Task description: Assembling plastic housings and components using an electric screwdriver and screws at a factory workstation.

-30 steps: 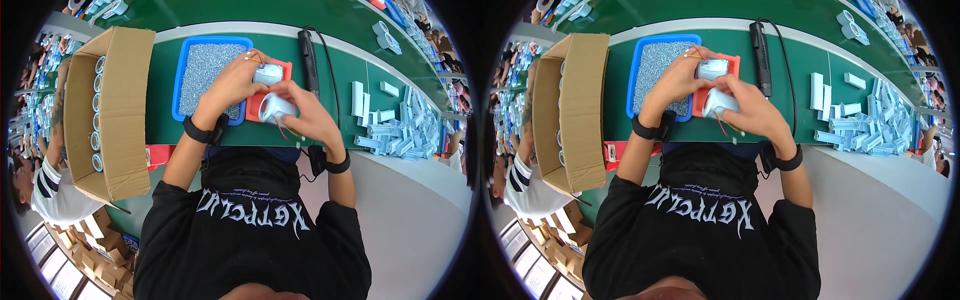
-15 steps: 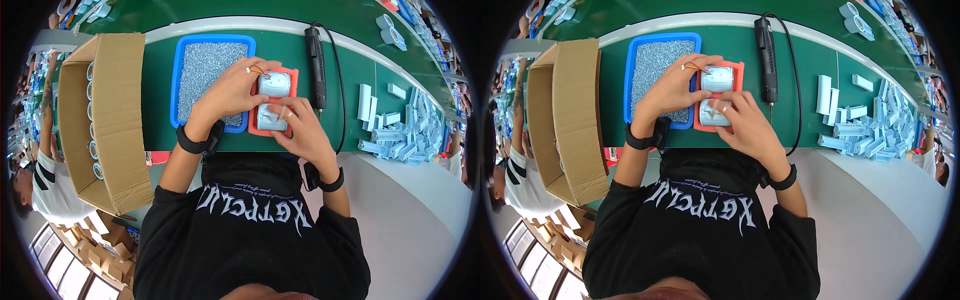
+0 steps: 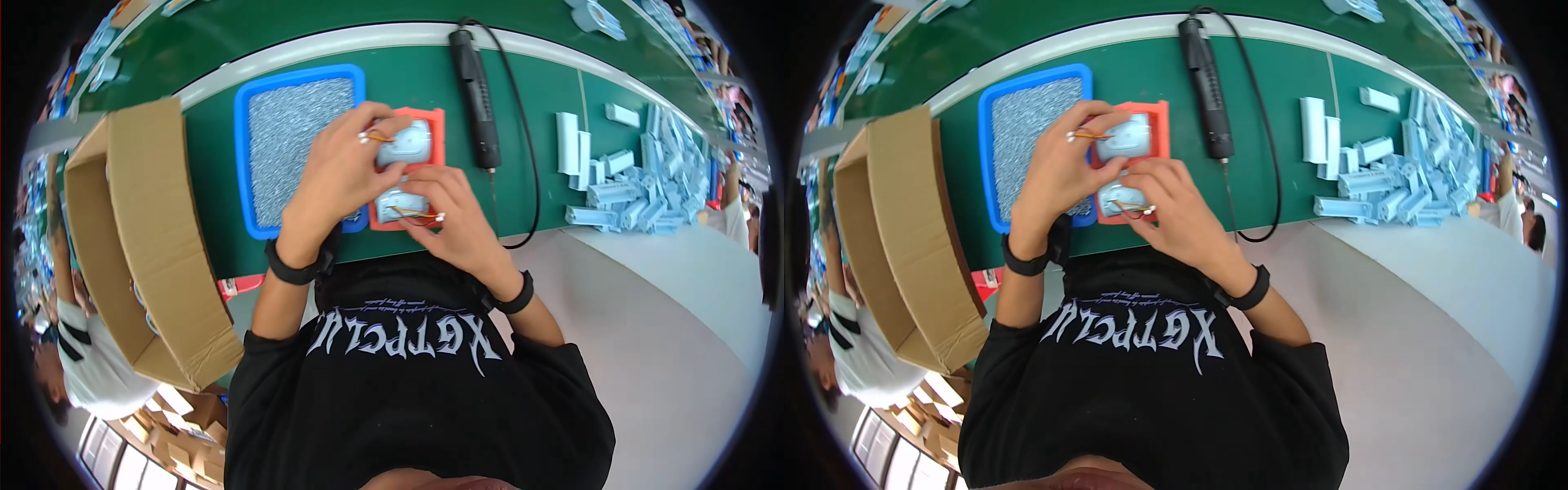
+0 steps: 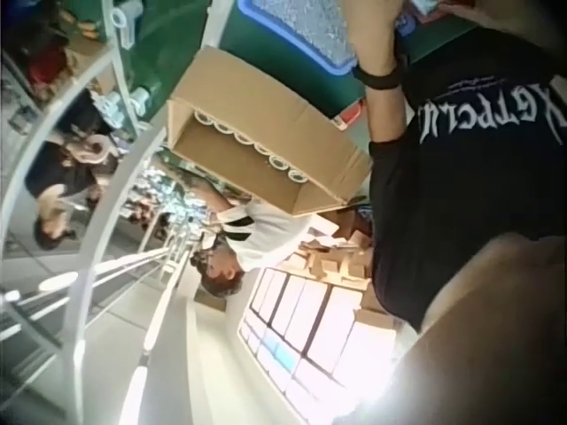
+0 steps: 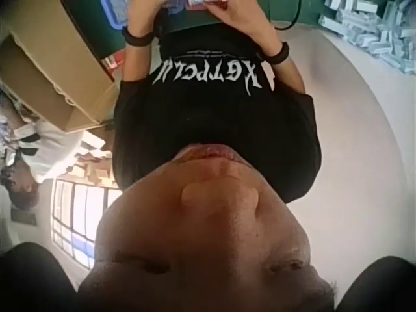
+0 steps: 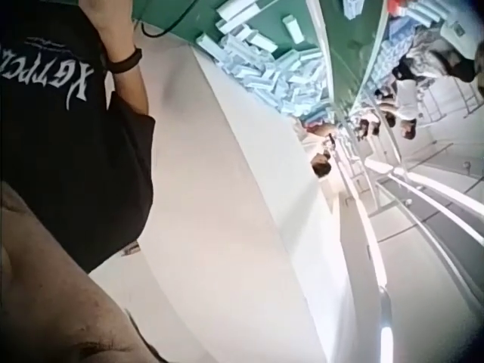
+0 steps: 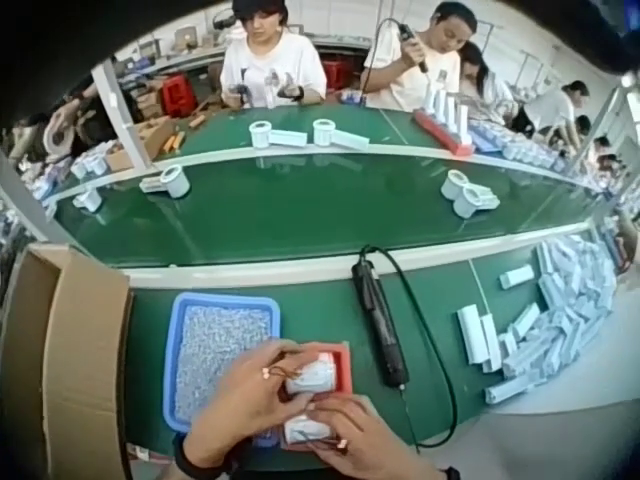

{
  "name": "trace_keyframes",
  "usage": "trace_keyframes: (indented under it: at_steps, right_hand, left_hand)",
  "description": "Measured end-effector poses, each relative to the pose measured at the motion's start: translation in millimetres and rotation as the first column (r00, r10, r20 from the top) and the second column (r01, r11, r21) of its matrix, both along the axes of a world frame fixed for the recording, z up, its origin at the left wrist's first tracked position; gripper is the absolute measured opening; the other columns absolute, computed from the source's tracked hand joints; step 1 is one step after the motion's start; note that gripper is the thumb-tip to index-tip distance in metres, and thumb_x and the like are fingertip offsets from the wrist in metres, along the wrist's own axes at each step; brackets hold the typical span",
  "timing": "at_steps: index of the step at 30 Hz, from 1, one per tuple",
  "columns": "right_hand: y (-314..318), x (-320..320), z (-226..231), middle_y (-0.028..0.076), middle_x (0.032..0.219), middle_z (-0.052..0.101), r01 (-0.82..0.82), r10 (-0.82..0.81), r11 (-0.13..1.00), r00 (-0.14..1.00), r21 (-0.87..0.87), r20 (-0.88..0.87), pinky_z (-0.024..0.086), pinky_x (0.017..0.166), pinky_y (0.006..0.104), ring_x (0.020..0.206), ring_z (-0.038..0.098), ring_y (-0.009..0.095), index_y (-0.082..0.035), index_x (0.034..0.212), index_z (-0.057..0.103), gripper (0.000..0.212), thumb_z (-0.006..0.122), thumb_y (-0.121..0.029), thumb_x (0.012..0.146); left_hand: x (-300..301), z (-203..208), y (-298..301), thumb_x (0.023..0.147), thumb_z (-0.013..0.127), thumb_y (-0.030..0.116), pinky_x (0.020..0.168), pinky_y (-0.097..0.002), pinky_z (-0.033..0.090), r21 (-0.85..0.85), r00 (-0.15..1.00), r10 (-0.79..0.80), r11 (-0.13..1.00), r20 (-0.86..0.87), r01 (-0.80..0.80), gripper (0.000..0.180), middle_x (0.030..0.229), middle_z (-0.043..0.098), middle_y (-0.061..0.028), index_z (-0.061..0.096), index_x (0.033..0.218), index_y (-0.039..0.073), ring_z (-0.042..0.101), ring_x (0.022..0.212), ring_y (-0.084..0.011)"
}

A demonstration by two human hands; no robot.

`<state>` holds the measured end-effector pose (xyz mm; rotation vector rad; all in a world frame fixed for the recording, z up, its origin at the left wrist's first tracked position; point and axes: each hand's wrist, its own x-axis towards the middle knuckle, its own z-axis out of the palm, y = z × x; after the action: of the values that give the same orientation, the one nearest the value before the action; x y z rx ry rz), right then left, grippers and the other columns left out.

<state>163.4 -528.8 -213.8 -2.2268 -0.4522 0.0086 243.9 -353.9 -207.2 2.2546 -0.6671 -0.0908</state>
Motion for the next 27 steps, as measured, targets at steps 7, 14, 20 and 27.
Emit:
trace_keyframes:
  at_steps: [7, 14, 20, 27]
  right_hand:
    - [-30.5, 14.6, 29.6, 0.010, 0.116, 0.058, -0.029, 0.029, 0.997, 1.000, -0.069, -0.005, 0.047, 0.087, 0.0377, 0.107, 0.054, 0.030, -0.006, 0.111, 0.058, 0.040, 0.073, -0.009, 0.074]
    - [-148.7, 39.1, 12.7, 0.015, 0.107, 0.059, 0.575, -0.553, 0.446, 0.780, -0.686, 0.294, 0.049, 0.078, 0.0408, 0.094, 0.058, 0.033, -0.006, 0.124, 0.049, 0.052, 0.070, -0.015, 0.077]
    - [-150.3, 36.5, -10.8, 0.018, 0.107, 0.055, 0.565, -0.561, 0.477, 0.785, -0.673, 0.262, 0.049, 0.076, 0.0424, 0.092, 0.057, 0.037, -0.007, 0.130, 0.043, 0.061, 0.070, -0.015, 0.075]
    - [-158.0, 35.8, -18.7, 0.021, 0.107, 0.055, 0.501, -0.551, 0.654, 0.829, -0.568, 0.097, 0.050, 0.072, 0.0394, 0.086, 0.058, 0.036, -0.011, 0.135, 0.037, 0.068, 0.067, -0.008, 0.074]
  left_hand:
    - [3.5, 4.3, 1.4, 0.072, 0.071, 0.011, 0.085, -0.0391, 0.047, -0.036, 0.992, -0.010, 0.999, -0.123, 0.005, 0.043, 0.110, 0.056, -0.0096, 0.061, 0.113, 0.008, 0.056, 0.101, -0.0310]
    - [-17.8, -0.8, -18.0, 0.079, 0.067, 0.008, 0.087, -0.0409, 0.046, 0.036, 0.996, 0.088, 0.995, 0.035, -0.089, 0.040, 0.115, 0.054, -0.0113, 0.059, 0.118, 0.008, 0.053, 0.103, -0.0318]
    - [-13.2, -2.2, -7.1, 0.082, 0.061, 0.001, 0.088, -0.0416, 0.045, -0.062, 0.990, 0.028, 0.998, 0.138, -0.020, 0.035, 0.115, 0.055, -0.0110, 0.061, 0.116, 0.008, 0.052, 0.105, -0.0307]
    - [-8.3, 4.3, -7.2, 0.088, 0.056, 0.002, 0.078, -0.0322, 0.050, -0.204, 0.997, -0.064, 0.977, -0.032, 0.056, 0.028, 0.101, 0.064, -0.0121, 0.066, 0.113, 0.008, 0.061, 0.093, -0.0260]
